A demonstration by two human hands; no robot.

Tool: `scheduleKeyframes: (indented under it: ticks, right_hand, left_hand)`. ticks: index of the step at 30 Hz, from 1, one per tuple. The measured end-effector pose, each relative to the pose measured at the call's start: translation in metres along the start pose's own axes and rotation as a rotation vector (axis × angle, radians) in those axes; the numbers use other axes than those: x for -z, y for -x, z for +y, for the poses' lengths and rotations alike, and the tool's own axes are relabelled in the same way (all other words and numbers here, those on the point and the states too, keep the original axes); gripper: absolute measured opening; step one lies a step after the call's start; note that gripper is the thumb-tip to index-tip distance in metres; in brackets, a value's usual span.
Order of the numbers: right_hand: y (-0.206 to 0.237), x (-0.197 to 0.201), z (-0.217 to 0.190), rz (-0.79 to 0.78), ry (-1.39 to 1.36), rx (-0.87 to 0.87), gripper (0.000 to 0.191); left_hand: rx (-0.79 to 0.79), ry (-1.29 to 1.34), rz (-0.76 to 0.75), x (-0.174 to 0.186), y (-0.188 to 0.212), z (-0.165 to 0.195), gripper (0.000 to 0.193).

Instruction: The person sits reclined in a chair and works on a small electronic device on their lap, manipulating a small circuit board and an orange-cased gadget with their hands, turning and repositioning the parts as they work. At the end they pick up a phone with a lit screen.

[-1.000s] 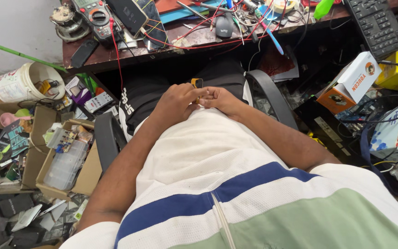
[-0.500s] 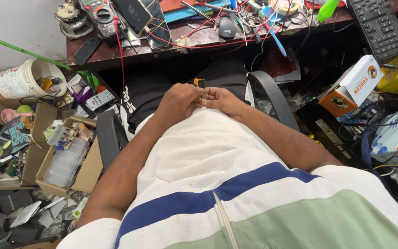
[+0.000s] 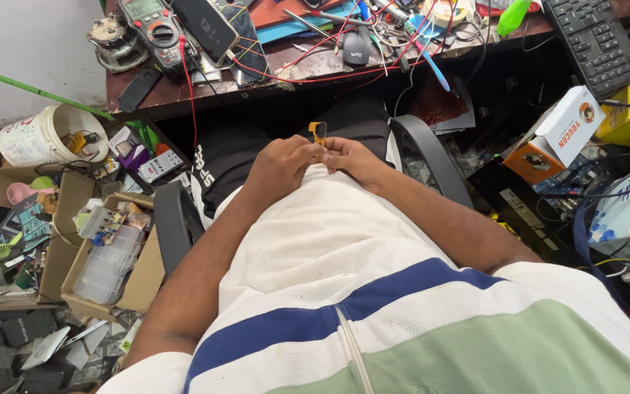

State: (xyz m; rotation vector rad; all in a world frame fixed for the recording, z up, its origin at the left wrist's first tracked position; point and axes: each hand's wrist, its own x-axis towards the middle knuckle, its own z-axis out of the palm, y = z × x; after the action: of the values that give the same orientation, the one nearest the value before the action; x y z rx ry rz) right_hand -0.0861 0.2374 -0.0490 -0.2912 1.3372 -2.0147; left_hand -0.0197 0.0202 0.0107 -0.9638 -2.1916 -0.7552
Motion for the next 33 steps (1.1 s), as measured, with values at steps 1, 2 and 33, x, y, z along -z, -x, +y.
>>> scheduleKeyframes:
  ticks: [1,2,33]
  right_hand:
    - [0.000,0.000,0.000,-0.002,0.024,-0.001,0.039]
    - [0.002,0.000,0.000,-0.003,0.048,-0.003,0.038]
    - [0.081,0.021,-0.014,-0.112,-0.085,-0.059,0.039]
  left_hand:
    - [0.015,0.008,-0.010,0.001,0.000,0.000,0.027]
    - [0.030,0.017,-0.019,0.002,0.000,0.001,0.027]
    - [-0.102,-0.089,-0.062,-0.024,-0.013,0.073,0.027]
